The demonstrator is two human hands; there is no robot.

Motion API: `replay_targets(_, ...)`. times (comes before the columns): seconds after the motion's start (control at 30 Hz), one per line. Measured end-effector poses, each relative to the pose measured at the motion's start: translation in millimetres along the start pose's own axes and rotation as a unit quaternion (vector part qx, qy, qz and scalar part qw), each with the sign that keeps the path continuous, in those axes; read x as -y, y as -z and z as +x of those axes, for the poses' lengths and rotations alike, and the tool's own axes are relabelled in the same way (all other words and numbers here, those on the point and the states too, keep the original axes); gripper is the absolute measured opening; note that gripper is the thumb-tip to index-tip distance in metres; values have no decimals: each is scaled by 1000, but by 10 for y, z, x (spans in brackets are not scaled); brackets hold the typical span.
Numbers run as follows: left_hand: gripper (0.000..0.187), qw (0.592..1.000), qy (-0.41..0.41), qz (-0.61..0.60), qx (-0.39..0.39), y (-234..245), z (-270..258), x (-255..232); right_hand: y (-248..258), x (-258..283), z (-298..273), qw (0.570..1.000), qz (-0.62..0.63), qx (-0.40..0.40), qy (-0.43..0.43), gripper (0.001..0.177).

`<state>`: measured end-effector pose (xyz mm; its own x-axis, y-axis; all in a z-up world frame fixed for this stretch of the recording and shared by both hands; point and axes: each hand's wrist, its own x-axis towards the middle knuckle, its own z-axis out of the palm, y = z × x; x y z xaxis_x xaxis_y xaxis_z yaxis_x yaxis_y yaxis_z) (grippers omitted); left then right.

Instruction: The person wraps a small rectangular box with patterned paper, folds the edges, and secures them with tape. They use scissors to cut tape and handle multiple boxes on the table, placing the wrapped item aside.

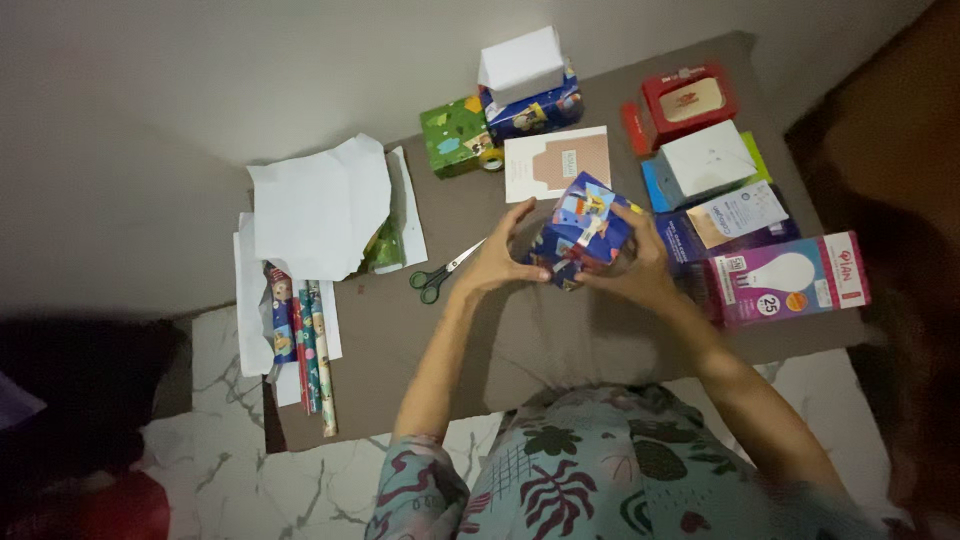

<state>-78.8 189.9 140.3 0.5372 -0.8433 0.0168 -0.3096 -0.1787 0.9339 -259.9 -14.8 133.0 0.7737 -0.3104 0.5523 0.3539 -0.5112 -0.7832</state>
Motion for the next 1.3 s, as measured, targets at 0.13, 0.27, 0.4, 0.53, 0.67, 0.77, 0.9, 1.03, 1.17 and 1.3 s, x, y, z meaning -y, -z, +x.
replay_targets(0.13,135,994,-18,-89,66,191,-20,-235,-6,319,147,995,-98,28,1,119)
replay_targets(0.27,139,992,-13,-103,76,196,-35,-176,-22,427,226,993,-88,76,18,122)
replay_targets(0.4,140,993,90,43,66,165,-95,129,-78,333,220,976,-100,166,-103,134)
replay_targets(0.53,132,997,-59,44,7,90,-228,488,-227,116,128,977,-46,194,-78,130)
replay_targets(0.67,129,997,42,-41,-57,-41,-446,696,-266,-358,-102,968,-95,205,-113,119)
replay_targets(0.77,128,989,98,-28,-104,46,-667,776,-259,-902,-328,972,-111,125,-167,72)
replay_targets(0.9,119,982,66,-113,-140,60,-723,911,-228,-1621,-532,941,30,-13,-336,31)
replay_targets(1.03,116,983,40,-73,-165,-43,-513,1054,-139,-1929,-571,908,92,-52,-407,28)
replay_targets(1.17,114,986,54,-58,-149,-92,-316,1051,-181,-1888,-412,947,11,34,-320,27)
replay_targets(1.3,119,989,27,33,-140,-80,-120,925,-306,-1582,-236,972,91,69,-207,39)
